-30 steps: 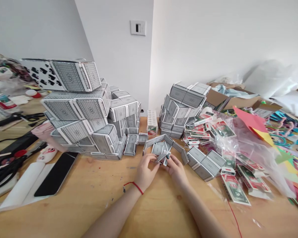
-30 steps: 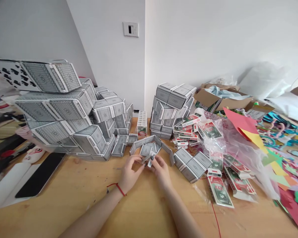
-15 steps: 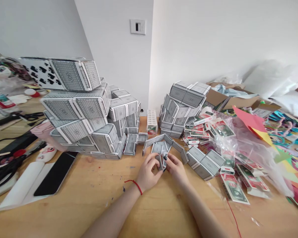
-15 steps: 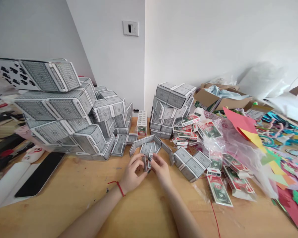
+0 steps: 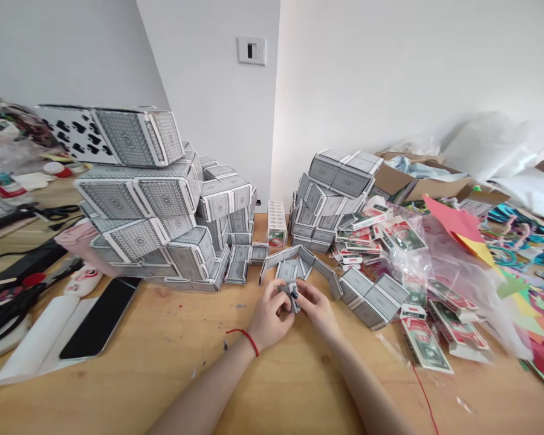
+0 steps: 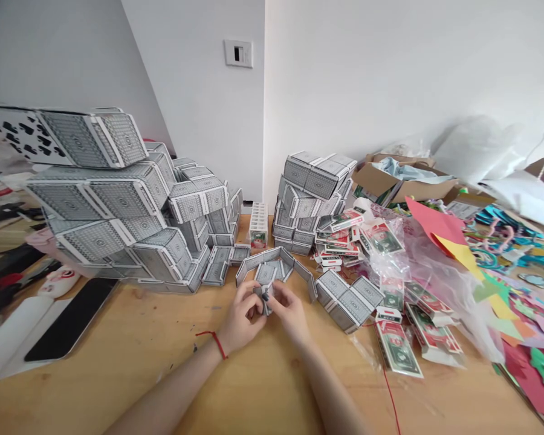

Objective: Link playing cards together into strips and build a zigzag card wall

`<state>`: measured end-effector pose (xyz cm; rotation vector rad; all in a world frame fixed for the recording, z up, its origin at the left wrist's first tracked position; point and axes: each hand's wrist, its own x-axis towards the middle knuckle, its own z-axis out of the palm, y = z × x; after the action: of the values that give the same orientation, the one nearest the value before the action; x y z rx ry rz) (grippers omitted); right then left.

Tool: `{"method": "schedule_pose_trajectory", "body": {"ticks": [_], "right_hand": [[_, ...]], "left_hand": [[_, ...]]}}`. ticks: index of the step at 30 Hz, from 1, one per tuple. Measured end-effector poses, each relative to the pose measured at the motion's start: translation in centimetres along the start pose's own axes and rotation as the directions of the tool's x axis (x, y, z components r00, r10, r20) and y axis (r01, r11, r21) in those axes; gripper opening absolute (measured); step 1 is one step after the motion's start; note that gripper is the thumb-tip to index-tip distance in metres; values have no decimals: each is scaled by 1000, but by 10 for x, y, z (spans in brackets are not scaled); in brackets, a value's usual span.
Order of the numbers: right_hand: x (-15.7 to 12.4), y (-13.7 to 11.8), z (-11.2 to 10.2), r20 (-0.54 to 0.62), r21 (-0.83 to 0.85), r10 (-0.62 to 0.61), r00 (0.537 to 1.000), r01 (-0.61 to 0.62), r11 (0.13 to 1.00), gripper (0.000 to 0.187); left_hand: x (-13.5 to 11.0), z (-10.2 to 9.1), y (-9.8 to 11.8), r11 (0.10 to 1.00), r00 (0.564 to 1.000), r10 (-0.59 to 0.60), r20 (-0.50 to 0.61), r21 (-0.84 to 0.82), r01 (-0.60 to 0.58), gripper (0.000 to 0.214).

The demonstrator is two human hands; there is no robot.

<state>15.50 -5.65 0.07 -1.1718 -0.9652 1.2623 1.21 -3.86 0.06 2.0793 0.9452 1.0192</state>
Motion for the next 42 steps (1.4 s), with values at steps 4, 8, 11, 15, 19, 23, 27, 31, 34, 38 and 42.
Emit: {"method": "schedule_pose_trajectory", "body": {"ticks": [4,8,11,15,19,23,27,31,34,38,42], "right_hand": [[-1,-3,2,13,35,26,1000,-27,999,44],[-1,-4,3,50,73,70,996,-74,995,41],[-1,-2,2,82,93,89,993,-96,991,41],[-2,0,1,107,119,111,988,-123,985,38],[-3,-1,3,135,192,132,982,-157,969,37],[-6,-3,8,160,291,147,976,-189,938,38],[-8,-5,14,217,359,160,963,-231,904,38],[-9,-8,14,247,388,152,957,-242,889,37],[-10,-10,14,223,374,166,961,-241,896,39],[-9,-8,14,142,352,138,980,-180,919,43],[-4,-2,8,1,288,67,998,-65,956,51]], "left_hand": [[0,1,-2,1000,1000,17,-15,26,-16,18],[0,1,-3,998,999,33,-19,54,-32,17],[0,1,-3,997,999,35,-18,70,-34,17],[0,0,-2,996,998,55,-13,64,-54,16],[0,0,-1,997,998,59,1,49,-59,17],[0,0,-1,999,999,38,-6,27,-38,17],[0,0,0,1000,1000,28,-1,9,-28,15],[0,-1,0,999,999,40,19,-2,-40,14],[0,-1,1,999,998,52,36,2,-52,14],[1,-4,7,997,996,80,27,-11,-80,14],[1,-10,13,991,994,97,58,-97,-91,12]]}}
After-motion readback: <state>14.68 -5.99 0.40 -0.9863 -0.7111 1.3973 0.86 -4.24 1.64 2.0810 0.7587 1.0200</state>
